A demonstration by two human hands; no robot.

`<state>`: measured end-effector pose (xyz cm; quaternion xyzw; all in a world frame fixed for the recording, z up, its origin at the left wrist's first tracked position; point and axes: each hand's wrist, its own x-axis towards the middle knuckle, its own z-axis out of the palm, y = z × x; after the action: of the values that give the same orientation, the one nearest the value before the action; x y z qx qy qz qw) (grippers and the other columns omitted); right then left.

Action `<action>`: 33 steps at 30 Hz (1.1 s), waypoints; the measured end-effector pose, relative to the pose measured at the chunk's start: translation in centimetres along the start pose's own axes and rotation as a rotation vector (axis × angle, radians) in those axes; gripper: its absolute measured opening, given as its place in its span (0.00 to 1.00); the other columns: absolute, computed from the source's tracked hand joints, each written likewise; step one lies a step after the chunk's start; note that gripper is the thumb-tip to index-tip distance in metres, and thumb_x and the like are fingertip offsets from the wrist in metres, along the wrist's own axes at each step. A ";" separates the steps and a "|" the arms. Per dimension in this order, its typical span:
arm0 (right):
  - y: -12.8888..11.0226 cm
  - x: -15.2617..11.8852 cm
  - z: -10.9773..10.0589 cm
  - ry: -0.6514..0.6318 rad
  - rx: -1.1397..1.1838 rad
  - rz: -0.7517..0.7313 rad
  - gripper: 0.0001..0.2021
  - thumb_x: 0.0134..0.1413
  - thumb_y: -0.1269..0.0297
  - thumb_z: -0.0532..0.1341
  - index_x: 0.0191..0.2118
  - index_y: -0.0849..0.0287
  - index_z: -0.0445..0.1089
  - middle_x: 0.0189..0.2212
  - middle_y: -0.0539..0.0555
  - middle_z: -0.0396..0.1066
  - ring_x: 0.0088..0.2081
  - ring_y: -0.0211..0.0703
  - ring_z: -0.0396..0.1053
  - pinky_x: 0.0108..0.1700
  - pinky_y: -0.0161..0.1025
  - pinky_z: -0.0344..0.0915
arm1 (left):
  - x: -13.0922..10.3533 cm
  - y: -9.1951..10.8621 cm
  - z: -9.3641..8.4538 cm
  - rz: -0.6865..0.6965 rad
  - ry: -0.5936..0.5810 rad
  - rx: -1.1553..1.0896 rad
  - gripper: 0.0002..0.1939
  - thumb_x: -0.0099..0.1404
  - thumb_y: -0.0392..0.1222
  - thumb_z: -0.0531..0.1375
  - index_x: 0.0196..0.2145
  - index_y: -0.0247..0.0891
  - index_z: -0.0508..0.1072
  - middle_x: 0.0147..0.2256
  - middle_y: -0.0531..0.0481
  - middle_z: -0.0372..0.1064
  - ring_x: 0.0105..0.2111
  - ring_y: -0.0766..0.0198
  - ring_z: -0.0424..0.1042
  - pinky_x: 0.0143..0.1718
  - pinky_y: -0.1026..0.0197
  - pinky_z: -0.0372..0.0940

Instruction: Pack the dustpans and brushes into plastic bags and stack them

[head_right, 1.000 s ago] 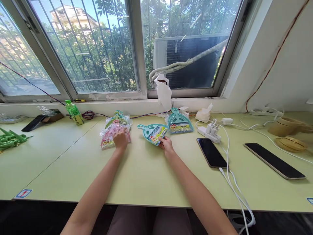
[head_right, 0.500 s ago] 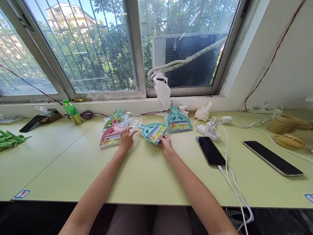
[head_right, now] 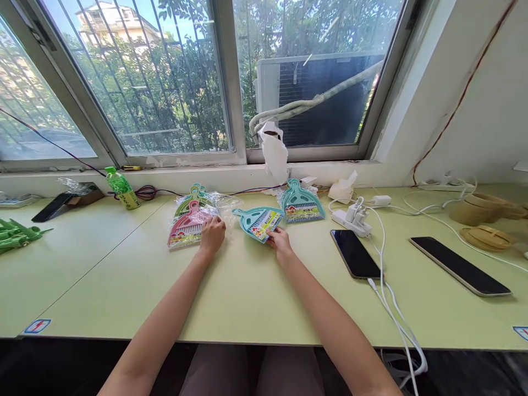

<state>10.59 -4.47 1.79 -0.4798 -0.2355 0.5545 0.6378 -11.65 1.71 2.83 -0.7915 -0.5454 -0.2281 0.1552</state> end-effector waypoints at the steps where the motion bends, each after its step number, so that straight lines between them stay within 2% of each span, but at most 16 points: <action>1: 0.0 0.1 0.0 0.005 0.002 0.002 0.06 0.51 0.76 0.62 0.36 0.60 0.70 0.30 0.53 0.78 0.31 0.40 0.76 0.32 0.34 0.74 | 0.0 0.1 -0.1 -0.008 0.022 -0.009 0.17 0.64 0.33 0.49 0.35 0.37 0.78 0.43 0.37 0.68 0.47 0.48 0.64 0.50 0.48 0.57; 4: 0.1 0.3 -0.1 0.005 0.008 -0.005 0.08 0.49 0.76 0.63 0.37 0.61 0.71 0.32 0.55 0.78 0.32 0.41 0.76 0.33 0.34 0.74 | -0.1 0.2 -0.3 -0.027 0.034 -0.044 0.15 0.63 0.38 0.51 0.32 0.38 0.78 0.42 0.39 0.69 0.47 0.47 0.64 0.52 0.46 0.55; 8: 0.2 0.3 -0.2 0.001 0.003 -0.010 0.09 0.47 0.75 0.65 0.37 0.62 0.71 0.32 0.56 0.78 0.32 0.42 0.76 0.33 0.34 0.74 | 0.0 0.0 -0.2 -0.097 0.037 -0.015 0.17 0.63 0.46 0.53 0.25 0.38 0.78 0.38 0.37 0.71 0.49 0.44 0.62 0.58 0.41 0.47; 10: 0.2 0.3 -0.2 0.000 0.003 -0.006 0.08 0.48 0.75 0.64 0.37 0.62 0.71 0.32 0.56 0.78 0.32 0.42 0.76 0.34 0.35 0.75 | 0.0 -0.2 -0.1 -0.139 0.054 0.034 0.15 0.63 0.44 0.54 0.28 0.37 0.78 0.41 0.37 0.70 0.51 0.43 0.61 0.60 0.41 0.44; 12: 0.2 0.3 -0.2 0.000 0.002 -0.004 0.08 0.48 0.75 0.63 0.37 0.61 0.71 0.32 0.55 0.78 0.32 0.41 0.76 0.35 0.36 0.75 | 0.0 -0.3 0.2 -0.168 0.054 0.055 0.12 0.61 0.38 0.54 0.35 0.35 0.77 0.45 0.36 0.69 0.53 0.43 0.61 0.61 0.41 0.42; 15: 0.2 0.3 -0.2 0.004 -0.004 -0.006 0.09 0.48 0.75 0.64 0.37 0.61 0.71 0.32 0.55 0.78 0.33 0.42 0.76 0.35 0.36 0.75 | -0.1 -0.4 0.4 -0.179 0.038 -0.015 0.19 0.58 0.30 0.54 0.46 0.37 0.73 0.50 0.36 0.66 0.55 0.45 0.60 0.61 0.41 0.41; 17: 0.2 0.3 -0.2 0.003 0.001 -0.010 0.08 0.48 0.75 0.64 0.37 0.62 0.71 0.32 0.56 0.78 0.32 0.42 0.76 0.34 0.35 0.75 | -0.2 -0.3 0.4 -0.160 0.015 -0.057 0.19 0.59 0.29 0.52 0.45 0.39 0.74 0.51 0.37 0.66 0.56 0.46 0.60 0.61 0.41 0.43; 19: 0.2 0.2 -0.1 -0.004 0.010 -0.011 0.08 0.49 0.76 0.63 0.37 0.63 0.70 0.32 0.56 0.78 0.31 0.40 0.76 0.32 0.33 0.74 | -0.2 -0.2 0.2 -0.128 -0.035 -0.034 0.17 0.61 0.28 0.50 0.39 0.39 0.76 0.49 0.37 0.68 0.54 0.46 0.62 0.59 0.41 0.48; 21: 0.1 0.1 -0.1 -0.009 0.013 -0.010 0.08 0.50 0.76 0.62 0.37 0.63 0.70 0.32 0.56 0.78 0.30 0.39 0.76 0.32 0.32 0.74 | -0.1 -0.1 -0.1 -0.096 -0.089 0.024 0.18 0.62 0.28 0.48 0.34 0.37 0.78 0.45 0.36 0.70 0.51 0.46 0.64 0.54 0.43 0.55; 23: 0.1 0.1 0.0 -0.008 0.014 -0.010 0.08 0.49 0.77 0.62 0.37 0.62 0.70 0.32 0.55 0.78 0.31 0.39 0.76 0.32 0.32 0.74 | -0.1 0.0 -0.3 -0.071 -0.120 0.077 0.19 0.63 0.27 0.47 0.33 0.36 0.78 0.42 0.35 0.71 0.48 0.46 0.66 0.49 0.46 0.60; 27: 0.2 0.2 -0.1 -0.002 0.029 -0.014 0.08 0.48 0.77 0.63 0.36 0.61 0.70 0.31 0.54 0.78 0.31 0.40 0.76 0.33 0.34 0.75 | 0.0 0.0 -0.5 -0.056 -0.142 0.151 0.21 0.62 0.24 0.46 0.36 0.34 0.78 0.42 0.35 0.71 0.47 0.47 0.67 0.45 0.50 0.63; 30: 0.3 0.4 -0.2 -0.001 0.041 -0.022 0.07 0.48 0.77 0.63 0.35 0.62 0.70 0.31 0.55 0.78 0.32 0.41 0.76 0.34 0.34 0.75 | 0.0 -0.1 -0.3 -0.073 -0.116 0.182 0.21 0.63 0.25 0.46 0.41 0.33 0.76 0.51 0.34 0.67 0.51 0.47 0.65 0.44 0.52 0.65; 33: 0.4 0.5 -0.3 0.003 0.053 -0.023 0.07 0.48 0.77 0.63 0.35 0.62 0.70 0.31 0.55 0.78 0.33 0.42 0.77 0.35 0.35 0.76 | 0.0 -0.3 0.1 -0.129 -0.090 0.199 0.20 0.65 0.28 0.47 0.49 0.33 0.73 0.58 0.33 0.60 0.55 0.46 0.63 0.49 0.50 0.64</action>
<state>10.81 -4.13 1.22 -0.4608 -0.2252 0.5526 0.6569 -11.93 1.87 2.68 -0.7448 -0.6217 -0.1465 0.1932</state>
